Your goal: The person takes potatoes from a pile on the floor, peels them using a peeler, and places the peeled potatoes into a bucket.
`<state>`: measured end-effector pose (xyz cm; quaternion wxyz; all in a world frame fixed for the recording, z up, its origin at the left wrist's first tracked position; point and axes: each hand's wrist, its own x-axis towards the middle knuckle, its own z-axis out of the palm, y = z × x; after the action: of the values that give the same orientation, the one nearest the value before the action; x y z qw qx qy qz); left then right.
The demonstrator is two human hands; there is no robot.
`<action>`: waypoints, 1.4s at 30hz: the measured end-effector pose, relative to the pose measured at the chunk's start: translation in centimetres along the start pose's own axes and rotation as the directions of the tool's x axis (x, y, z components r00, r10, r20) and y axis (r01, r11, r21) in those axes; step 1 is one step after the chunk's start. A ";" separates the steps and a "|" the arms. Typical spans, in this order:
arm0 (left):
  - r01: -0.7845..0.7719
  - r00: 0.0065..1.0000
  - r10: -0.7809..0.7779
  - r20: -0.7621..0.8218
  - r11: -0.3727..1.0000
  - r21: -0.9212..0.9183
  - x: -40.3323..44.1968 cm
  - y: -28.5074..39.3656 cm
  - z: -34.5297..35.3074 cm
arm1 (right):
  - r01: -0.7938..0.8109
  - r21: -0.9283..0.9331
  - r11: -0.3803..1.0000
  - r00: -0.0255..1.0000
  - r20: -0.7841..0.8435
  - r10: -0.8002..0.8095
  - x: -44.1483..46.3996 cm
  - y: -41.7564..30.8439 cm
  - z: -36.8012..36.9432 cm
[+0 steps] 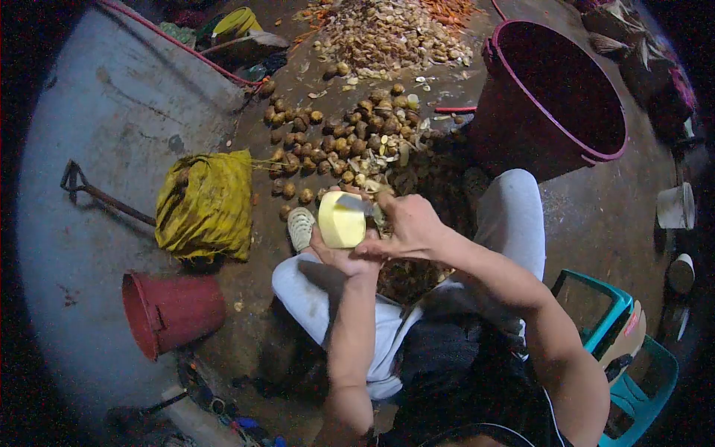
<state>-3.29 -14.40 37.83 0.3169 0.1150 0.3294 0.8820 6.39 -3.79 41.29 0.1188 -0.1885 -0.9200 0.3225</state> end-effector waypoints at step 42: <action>0.319 0.890 -0.332 -0.313 0.943 -0.093 2.2 1.3 -5.9 | -0.616 0.369 0.696 0.777 0.137 0.615 4.8 16.2 8.2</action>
<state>-8.03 -16.80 34.16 0.4037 -0.0946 0.3744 0.8294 3.66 5.47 25.16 0.0383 -0.4568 -0.7194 0.5218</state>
